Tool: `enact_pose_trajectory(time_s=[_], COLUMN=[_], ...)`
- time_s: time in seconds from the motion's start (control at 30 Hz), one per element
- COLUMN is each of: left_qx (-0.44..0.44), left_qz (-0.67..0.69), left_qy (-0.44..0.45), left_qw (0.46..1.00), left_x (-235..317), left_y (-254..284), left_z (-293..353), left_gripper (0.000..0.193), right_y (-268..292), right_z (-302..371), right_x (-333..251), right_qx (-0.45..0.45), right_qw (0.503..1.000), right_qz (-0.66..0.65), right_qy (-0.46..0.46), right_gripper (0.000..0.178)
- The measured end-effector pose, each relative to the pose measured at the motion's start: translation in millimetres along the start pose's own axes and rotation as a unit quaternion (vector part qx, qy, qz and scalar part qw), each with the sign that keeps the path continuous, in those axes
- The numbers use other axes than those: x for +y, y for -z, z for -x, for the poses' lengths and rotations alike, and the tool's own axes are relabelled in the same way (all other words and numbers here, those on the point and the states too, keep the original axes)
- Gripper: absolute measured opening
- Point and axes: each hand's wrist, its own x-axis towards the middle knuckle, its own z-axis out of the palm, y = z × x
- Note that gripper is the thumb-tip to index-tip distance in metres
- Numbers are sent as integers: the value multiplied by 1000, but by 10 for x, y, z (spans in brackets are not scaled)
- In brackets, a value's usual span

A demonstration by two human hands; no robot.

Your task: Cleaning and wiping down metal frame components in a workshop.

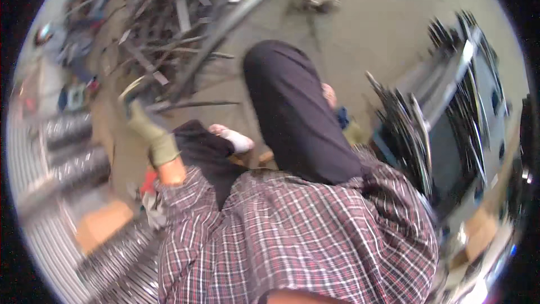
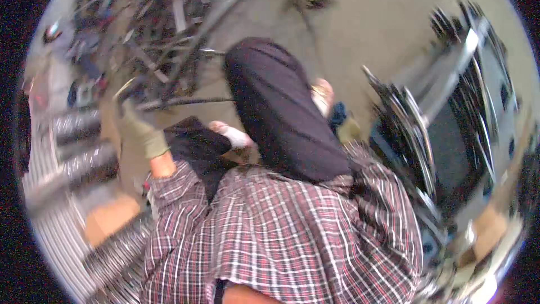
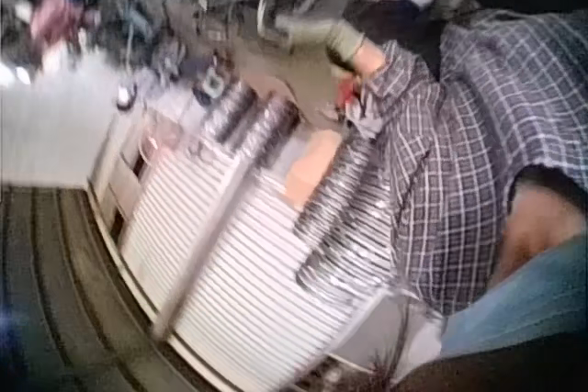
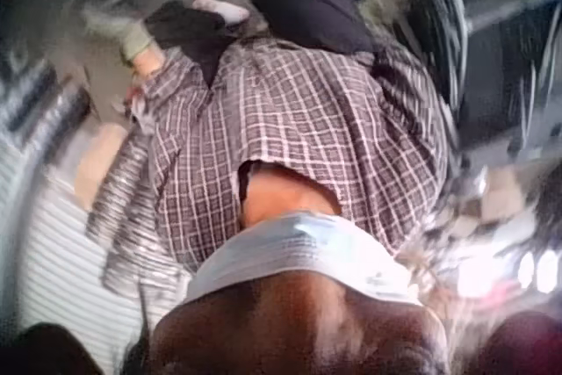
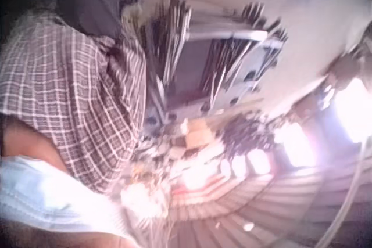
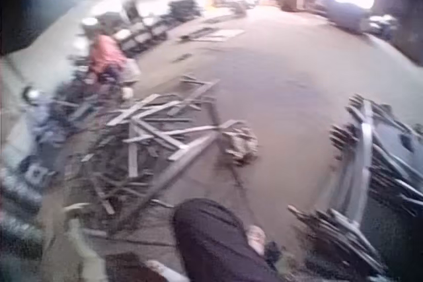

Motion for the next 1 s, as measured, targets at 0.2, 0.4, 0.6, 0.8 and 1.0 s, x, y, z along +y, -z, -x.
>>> enact_pose_trajectory(time_s=[0.2, 0.4, 0.6, 0.8, 1.0], left_qx=[-36, -29, -50, -66, -180], left_qz=[58, 83, 295, 266, 280], left_qy=[-46, -89, 85, 16, 3], left_qw=[997, 992, 950, 962, 943], left_x=[-197, -69, -384, -839, -357], left_y=[158, -166, -115, -321, -117], left_z=[-198, -195, -117, -52, -91], left_gripper=[22, 22, 52, 43, 55], right_y=[104, 462, 1109, 490, -47], right_z=[-121, -638, -360, 28, 192], right_x=[179, -331, -2897, -4107, -4483], right_qx=[-22, 141, 31, -46, -243], right_qw=[988, 946, 871, 762, 720], right_qz=[-141, -243, -409, -183, -42], right_qy=[62, 163, 271, 619, 648], right_gripper=[33, 29, 32, 48, 37])
